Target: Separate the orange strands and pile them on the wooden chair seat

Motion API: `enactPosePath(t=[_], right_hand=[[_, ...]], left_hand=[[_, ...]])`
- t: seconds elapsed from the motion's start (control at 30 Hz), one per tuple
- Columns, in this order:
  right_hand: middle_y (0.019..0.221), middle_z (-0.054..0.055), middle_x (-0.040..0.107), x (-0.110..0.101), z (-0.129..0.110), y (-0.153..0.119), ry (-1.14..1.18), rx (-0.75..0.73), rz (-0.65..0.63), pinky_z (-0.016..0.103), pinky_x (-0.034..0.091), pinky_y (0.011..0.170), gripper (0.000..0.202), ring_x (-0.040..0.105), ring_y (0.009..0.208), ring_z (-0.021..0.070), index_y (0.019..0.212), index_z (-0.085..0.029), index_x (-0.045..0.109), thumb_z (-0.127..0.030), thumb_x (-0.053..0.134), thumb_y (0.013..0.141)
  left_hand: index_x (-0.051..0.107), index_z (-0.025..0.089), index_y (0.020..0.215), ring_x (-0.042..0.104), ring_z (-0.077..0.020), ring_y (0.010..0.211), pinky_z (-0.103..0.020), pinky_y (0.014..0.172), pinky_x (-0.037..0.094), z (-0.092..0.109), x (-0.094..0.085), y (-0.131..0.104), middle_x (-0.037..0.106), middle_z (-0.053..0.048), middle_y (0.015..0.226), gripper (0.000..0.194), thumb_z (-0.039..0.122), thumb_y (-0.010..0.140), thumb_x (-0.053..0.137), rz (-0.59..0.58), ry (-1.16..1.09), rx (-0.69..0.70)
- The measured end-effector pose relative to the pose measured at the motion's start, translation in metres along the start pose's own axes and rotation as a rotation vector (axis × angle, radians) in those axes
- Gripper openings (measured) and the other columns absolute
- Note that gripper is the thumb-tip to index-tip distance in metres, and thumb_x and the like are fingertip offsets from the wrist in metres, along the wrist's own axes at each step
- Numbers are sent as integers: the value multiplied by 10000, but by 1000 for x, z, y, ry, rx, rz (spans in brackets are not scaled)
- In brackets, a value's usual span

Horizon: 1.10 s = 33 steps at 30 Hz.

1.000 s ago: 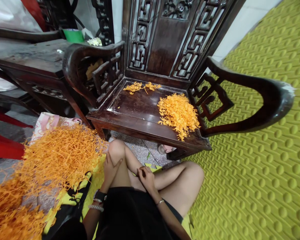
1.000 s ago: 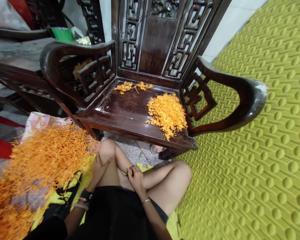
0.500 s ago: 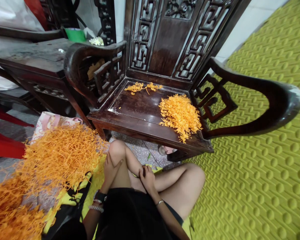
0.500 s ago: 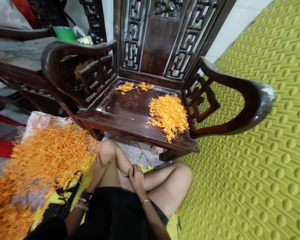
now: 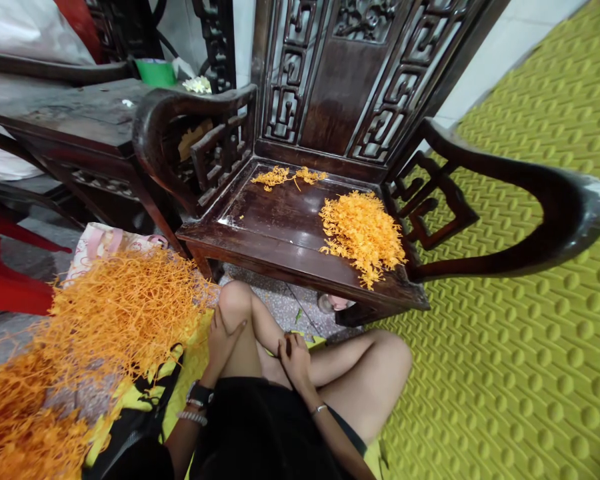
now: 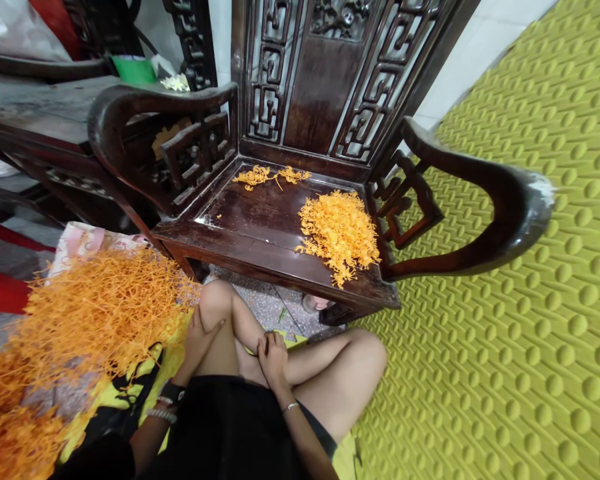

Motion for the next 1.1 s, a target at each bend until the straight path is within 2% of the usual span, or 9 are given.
enactPosePath(t=[0.27,0.67,0.9,1.1], right_hand=[[1055,104,621,4,1,1,-13,-7,-9,326,437,894,296,565,983,224,1060,-149,608,-336,420,927],[1003,92,636,-3,-6,-2,25,-71,48,323,446,878,302,576,968,223,1031,-167,619,-394,454,918],[971,76,640,-7,-10,-3,81,-118,63,320,454,864,292,581,966,218,1008,-178,609,-427,498,904],[948,77,640,-7,-12,-2,112,-140,73,325,458,849,285,588,947,220,983,-181,611,-434,515,897]], left_hand=[[179,87,1480,382,-323,1358,-393,1081,352,8,-6,-2,366,-227,1474,912,555,797,561,2,-6,2],[228,70,1464,429,-336,1318,-405,1063,369,9,-10,-3,398,-240,1449,919,546,765,589,24,14,-34],[255,43,1450,420,-342,1321,-403,1092,339,11,-13,-3,420,-245,1429,931,531,740,608,52,-4,6],[248,49,1452,420,-362,1318,-440,1048,392,8,-11,-2,413,-254,1431,954,542,724,617,66,-29,7]])
Point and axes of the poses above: each hand's wrist, its own y-axis towards the middle knuckle, its own x-axis out of the palm, z = x × y, the point moved 9 cm from there along y, towards the middle knuckle
